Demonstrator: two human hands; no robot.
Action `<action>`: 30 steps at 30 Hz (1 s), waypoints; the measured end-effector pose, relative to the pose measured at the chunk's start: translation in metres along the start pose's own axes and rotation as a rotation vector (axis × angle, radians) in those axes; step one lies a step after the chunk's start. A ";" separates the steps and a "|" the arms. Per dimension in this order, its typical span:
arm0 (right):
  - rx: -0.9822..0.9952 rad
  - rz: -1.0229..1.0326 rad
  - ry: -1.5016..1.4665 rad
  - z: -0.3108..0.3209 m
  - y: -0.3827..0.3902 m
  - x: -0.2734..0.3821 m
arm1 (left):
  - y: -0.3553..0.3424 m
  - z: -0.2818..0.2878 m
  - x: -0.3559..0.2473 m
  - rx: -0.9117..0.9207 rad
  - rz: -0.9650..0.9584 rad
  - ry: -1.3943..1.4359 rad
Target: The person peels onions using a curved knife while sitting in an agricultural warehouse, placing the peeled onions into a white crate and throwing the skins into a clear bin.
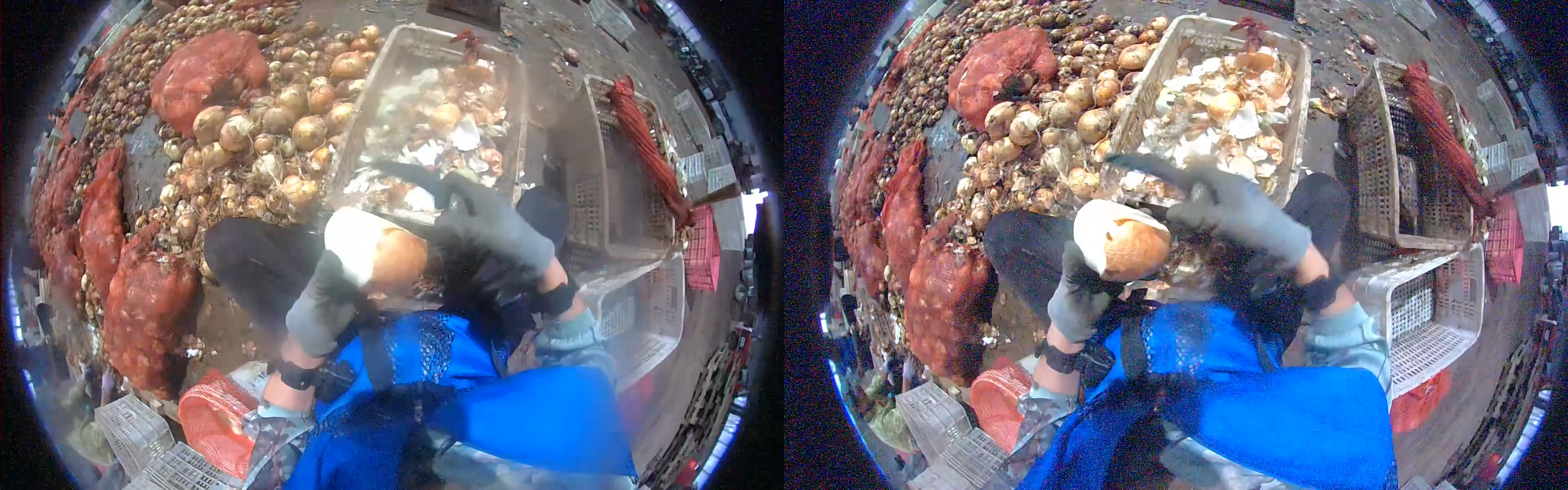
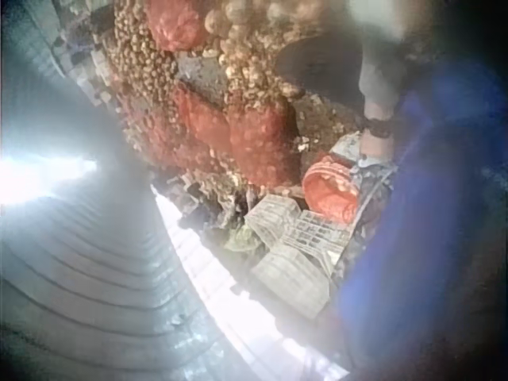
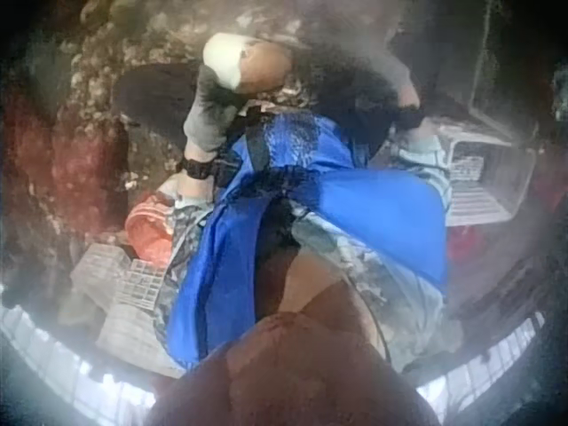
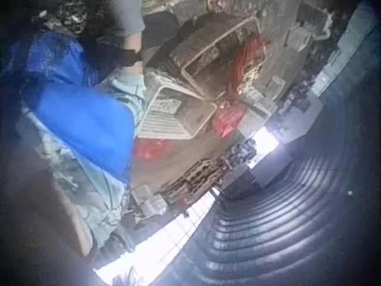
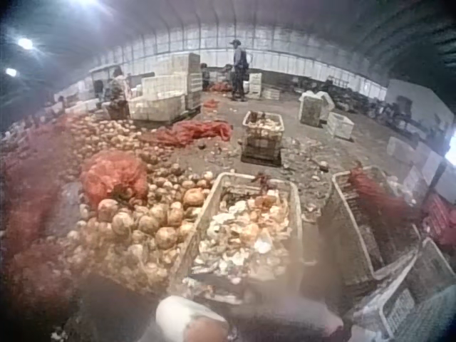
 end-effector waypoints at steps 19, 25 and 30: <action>0.125 0.057 -0.034 -0.025 0.026 0.022 | -0.013 -0.056 -0.022 -0.040 0.176 0.004; 0.013 0.134 0.034 -0.036 0.025 0.015 | -0.020 -0.048 -0.017 -0.092 0.146 0.034; 0.003 0.115 0.158 -0.038 0.029 0.020 | -0.014 -0.039 -0.021 -0.081 -0.107 -0.759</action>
Point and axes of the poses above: each hand's wrist, its own y-axis away from the middle knuckle, its own z-axis out of the back of the hand, x = y × z, the point moved 3 cm from there along -y, towards the middle knuckle, and after that the axes turned 6 degrees about -x, right-handed, at the moved point
